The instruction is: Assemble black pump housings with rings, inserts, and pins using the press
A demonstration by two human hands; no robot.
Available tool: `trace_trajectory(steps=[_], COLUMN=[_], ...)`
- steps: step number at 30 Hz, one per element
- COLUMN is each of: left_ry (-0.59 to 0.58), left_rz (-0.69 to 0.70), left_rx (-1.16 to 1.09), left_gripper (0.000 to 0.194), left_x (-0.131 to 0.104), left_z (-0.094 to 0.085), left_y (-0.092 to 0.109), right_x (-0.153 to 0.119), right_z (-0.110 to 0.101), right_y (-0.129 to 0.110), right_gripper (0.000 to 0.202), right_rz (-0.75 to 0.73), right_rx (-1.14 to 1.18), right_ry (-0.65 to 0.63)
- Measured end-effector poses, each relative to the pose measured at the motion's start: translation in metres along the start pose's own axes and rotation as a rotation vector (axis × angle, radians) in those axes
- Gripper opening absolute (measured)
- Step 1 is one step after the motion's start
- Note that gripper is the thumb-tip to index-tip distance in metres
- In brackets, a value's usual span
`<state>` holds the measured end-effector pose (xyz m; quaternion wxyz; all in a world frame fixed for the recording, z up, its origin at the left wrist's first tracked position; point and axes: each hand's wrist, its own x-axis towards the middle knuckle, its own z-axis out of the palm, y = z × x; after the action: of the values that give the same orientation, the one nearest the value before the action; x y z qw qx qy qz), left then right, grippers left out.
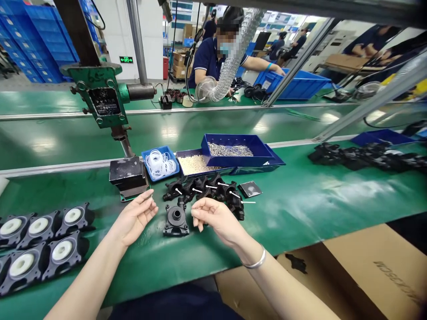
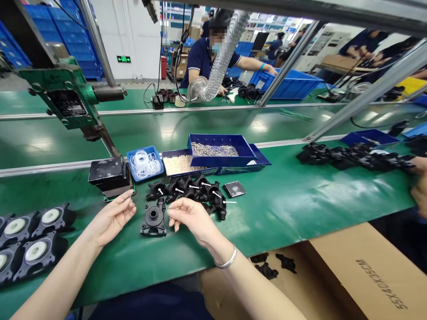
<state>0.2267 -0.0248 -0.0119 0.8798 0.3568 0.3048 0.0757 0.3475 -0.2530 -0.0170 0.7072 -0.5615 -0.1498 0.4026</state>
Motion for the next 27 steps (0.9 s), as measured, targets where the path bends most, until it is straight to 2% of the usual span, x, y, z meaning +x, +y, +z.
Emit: trace_trajectory(steps=[3, 9, 12, 16, 20, 23, 27], left_ry=[-0.041, -0.021, -0.032, -0.035, -0.054, -0.045, -0.003], left_rz=[0.074, 0.382, 0.436, 0.505, 0.658, 0.73, 0.717], left_rx=[0.124, 0.48, 0.621, 0.871, 1.079, 1.094, 1.09], left_gripper=[0.031, 0.025, 0.024, 0.02, 0.014, 0.012, 0.012], left_x=[0.0, 0.0, 0.0, 0.001, 0.001, -0.001, -0.002], left_z=[0.005, 0.026, 0.032, 0.029, 0.021, 0.02, 0.021], left_y=[-0.001, -0.011, -0.016, -0.023, -0.029, -0.029, -0.026], right_x=[-0.003, -0.008, -0.011, -0.015, -0.017, -0.017, -0.017], right_z=[0.002, 0.007, 0.009, 0.011, 0.013, 0.015, 0.016], right_y=[0.004, 0.009, 0.011, 0.014, 0.019, 0.02, 0.018], right_gripper=[0.035, 0.037, 0.036, 0.031, 0.026, 0.024, 0.023], right_rz=[-0.007, -0.031, -0.049, -0.097, -0.186, -0.242, -0.268], right_rx=[-0.024, -0.065, -0.132, -0.269, -0.377, -0.398, -0.409], right_ry=[0.0, 0.034, 0.041, 0.038, 0.05, 0.063, 0.057])
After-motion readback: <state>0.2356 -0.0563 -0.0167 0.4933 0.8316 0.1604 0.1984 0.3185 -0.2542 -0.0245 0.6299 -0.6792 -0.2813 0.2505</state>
